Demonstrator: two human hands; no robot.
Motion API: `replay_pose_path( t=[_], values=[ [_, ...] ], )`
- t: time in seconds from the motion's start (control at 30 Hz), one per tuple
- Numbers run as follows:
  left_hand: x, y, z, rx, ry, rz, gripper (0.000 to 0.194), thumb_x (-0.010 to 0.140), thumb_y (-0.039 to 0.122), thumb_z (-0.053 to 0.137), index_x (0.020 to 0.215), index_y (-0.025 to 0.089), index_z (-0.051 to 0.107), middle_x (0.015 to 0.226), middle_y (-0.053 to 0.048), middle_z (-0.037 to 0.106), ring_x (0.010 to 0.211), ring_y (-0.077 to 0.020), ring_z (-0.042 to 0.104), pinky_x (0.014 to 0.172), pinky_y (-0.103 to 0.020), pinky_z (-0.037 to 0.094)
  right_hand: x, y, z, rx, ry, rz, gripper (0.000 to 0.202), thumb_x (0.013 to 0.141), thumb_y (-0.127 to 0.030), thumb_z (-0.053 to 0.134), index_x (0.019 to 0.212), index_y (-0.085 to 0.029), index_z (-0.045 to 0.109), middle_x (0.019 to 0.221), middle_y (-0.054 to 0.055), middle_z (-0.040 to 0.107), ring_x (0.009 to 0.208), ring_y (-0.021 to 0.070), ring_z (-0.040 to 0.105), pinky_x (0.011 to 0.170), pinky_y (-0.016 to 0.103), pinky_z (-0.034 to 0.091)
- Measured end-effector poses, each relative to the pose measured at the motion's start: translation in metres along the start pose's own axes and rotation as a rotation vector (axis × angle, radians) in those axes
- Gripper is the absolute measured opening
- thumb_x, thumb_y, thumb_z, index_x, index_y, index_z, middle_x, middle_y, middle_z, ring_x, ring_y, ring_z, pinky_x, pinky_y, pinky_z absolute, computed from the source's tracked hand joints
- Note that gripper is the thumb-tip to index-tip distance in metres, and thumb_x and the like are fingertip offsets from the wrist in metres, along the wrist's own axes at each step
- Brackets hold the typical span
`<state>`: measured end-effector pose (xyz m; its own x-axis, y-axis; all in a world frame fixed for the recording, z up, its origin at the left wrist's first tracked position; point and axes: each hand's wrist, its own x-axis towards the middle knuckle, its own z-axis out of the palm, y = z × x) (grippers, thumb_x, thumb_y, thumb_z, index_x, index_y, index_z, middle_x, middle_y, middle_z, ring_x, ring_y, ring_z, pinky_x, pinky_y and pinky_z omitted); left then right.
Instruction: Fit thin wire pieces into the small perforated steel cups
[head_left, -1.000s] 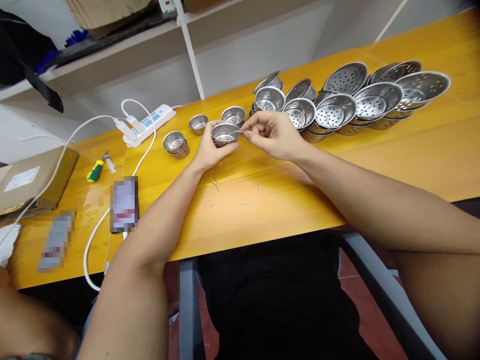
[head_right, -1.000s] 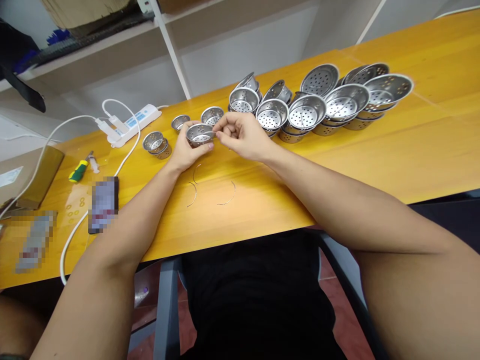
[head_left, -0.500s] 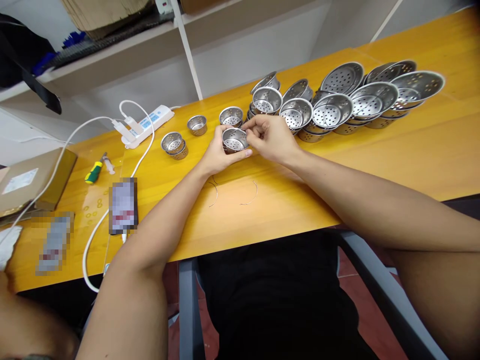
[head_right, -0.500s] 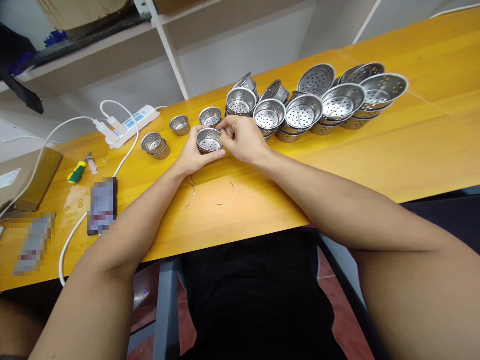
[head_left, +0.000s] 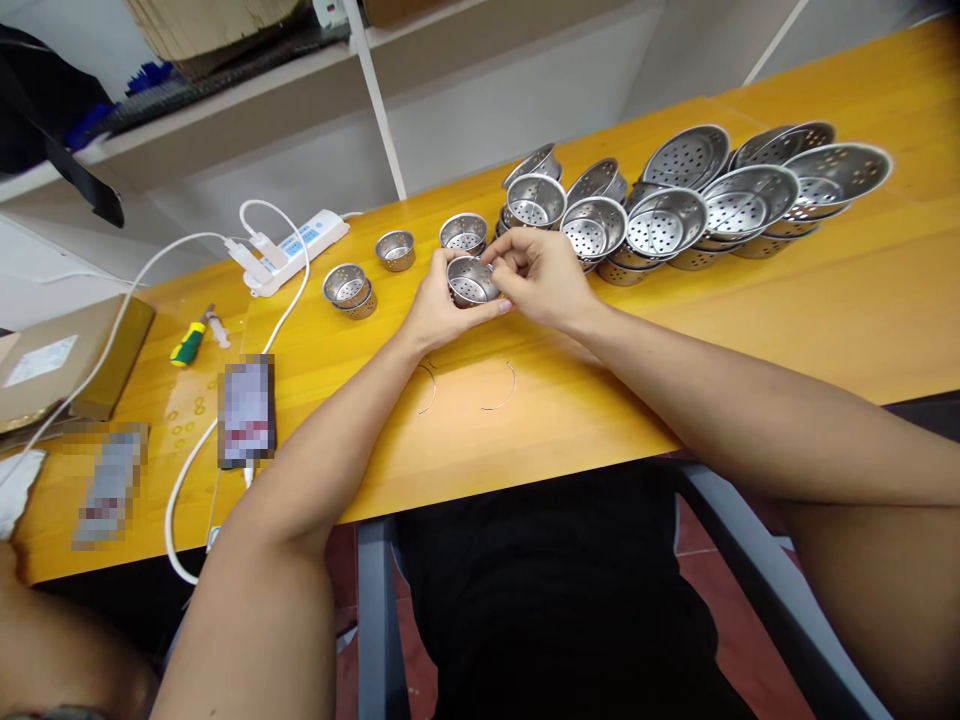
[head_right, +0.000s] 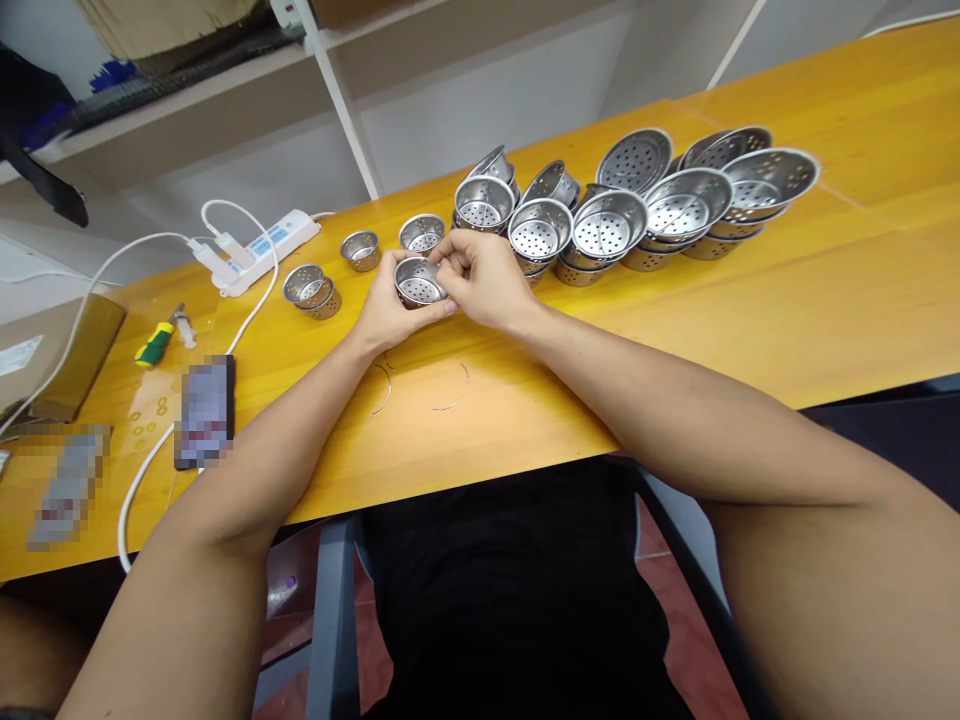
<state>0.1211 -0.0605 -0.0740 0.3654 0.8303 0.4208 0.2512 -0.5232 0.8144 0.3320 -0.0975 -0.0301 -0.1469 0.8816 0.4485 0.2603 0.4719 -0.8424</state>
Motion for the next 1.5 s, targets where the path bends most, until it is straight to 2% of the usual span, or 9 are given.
replay_pose_path(
  t=[0.07, 0.13, 0.27, 0.37, 0.47, 0.63, 0.87, 1.1, 1.5],
  values=[
    [0.0, 0.001, 0.0, 0.02, 0.011, 0.012, 0.107, 0.068, 0.087, 0.108, 0.138, 0.025, 0.056, 0.125, -0.006, 0.076, 0.109, -0.0255, 0.08, 0.105, -0.047, 0.067, 0.0, -0.002, 0.001, 0.039, -0.007, 0.005, 0.01, 0.087, -0.024, 0.079, 0.096, -0.023, 0.076, 0.072, 0.001, 0.062, 0.065, 0.0195, 0.05, 0.064, 0.037, 0.038],
    [0.001, 0.0, -0.002, 0.009, 0.013, 0.011, 0.105, 0.07, 0.092, 0.104, 0.136, 0.025, 0.058, 0.123, -0.006, 0.077, 0.108, -0.0251, 0.08, 0.103, -0.046, 0.067, 0.002, -0.005, -0.001, 0.095, -0.029, 0.004, 0.009, 0.09, -0.03, 0.081, 0.094, -0.023, 0.076, 0.074, 0.002, 0.064, 0.066, 0.0195, 0.051, 0.064, 0.037, 0.039],
    [0.004, -0.002, -0.011, -0.119, -0.009, -0.053, 0.104, 0.069, 0.1, 0.099, 0.129, 0.025, 0.061, 0.118, -0.005, 0.078, 0.101, -0.0208, 0.077, 0.092, -0.038, 0.064, 0.006, -0.01, -0.015, 0.18, -0.203, -0.04, 0.036, 0.099, -0.059, 0.089, 0.095, -0.025, 0.078, 0.081, 0.003, 0.065, 0.072, 0.0209, 0.054, 0.067, 0.039, 0.042],
    [0.005, 0.001, -0.017, -0.196, -0.044, -0.084, 0.103, 0.066, 0.101, 0.098, 0.126, 0.025, 0.062, 0.115, -0.005, 0.079, 0.095, -0.0177, 0.072, 0.084, -0.033, 0.06, 0.009, -0.012, -0.025, 0.162, -0.31, -0.095, 0.056, 0.095, -0.083, 0.093, 0.098, -0.028, 0.079, 0.089, 0.005, 0.067, 0.076, 0.0222, 0.055, 0.071, 0.041, 0.046],
    [0.005, 0.003, -0.019, -0.213, -0.07, -0.084, 0.101, 0.065, 0.098, 0.101, 0.123, 0.025, 0.063, 0.114, -0.004, 0.077, 0.093, -0.0163, 0.07, 0.084, -0.031, 0.059, 0.01, -0.013, -0.029, 0.169, -0.35, -0.087, 0.068, 0.09, -0.095, 0.092, 0.1, -0.03, 0.078, 0.089, 0.004, 0.068, 0.076, 0.0225, 0.058, 0.072, 0.041, 0.051],
    [0.004, 0.0, -0.019, -0.204, -0.088, -0.044, 0.098, 0.068, 0.096, 0.101, 0.124, 0.026, 0.062, 0.112, -0.002, 0.075, 0.091, -0.0154, 0.07, 0.083, -0.03, 0.06, 0.008, -0.015, -0.024, 0.243, -0.404, -0.032, 0.069, 0.089, -0.094, 0.094, 0.105, -0.029, 0.075, 0.086, 0.003, 0.075, 0.07, 0.0215, 0.065, 0.069, 0.04, 0.056],
    [0.005, -0.016, -0.015, -0.143, -0.14, 0.053, 0.107, 0.07, 0.09, 0.105, 0.138, 0.027, 0.052, 0.126, -0.005, 0.077, 0.114, -0.0259, 0.084, 0.104, -0.044, 0.067, 0.007, -0.01, -0.017, 0.308, -0.377, 0.049, 0.073, 0.075, -0.091, 0.106, 0.095, -0.03, 0.071, 0.073, 0.001, 0.074, 0.064, 0.0229, 0.067, 0.064, 0.04, 0.058],
    [0.005, -0.023, -0.014, -0.088, -0.147, 0.053, 0.104, 0.075, 0.09, 0.103, 0.139, 0.026, 0.052, 0.13, -0.007, 0.078, 0.122, -0.0295, 0.084, 0.116, -0.054, 0.066, 0.009, -0.007, -0.018, 0.298, -0.389, 0.083, 0.071, 0.076, -0.087, 0.108, 0.094, -0.027, 0.074, 0.072, 0.003, 0.075, 0.064, 0.0224, 0.069, 0.062, 0.039, 0.06],
    [0.002, -0.017, -0.014, -0.099, -0.162, 0.03, 0.104, 0.075, 0.088, 0.104, 0.141, 0.028, 0.053, 0.128, -0.007, 0.075, 0.118, -0.0299, 0.084, 0.113, -0.055, 0.068, 0.008, -0.003, -0.018, 0.308, -0.382, 0.072, 0.07, 0.073, -0.084, 0.111, 0.092, -0.026, 0.078, 0.076, 0.003, 0.077, 0.065, 0.0205, 0.069, 0.062, 0.037, 0.059]
  ],
)
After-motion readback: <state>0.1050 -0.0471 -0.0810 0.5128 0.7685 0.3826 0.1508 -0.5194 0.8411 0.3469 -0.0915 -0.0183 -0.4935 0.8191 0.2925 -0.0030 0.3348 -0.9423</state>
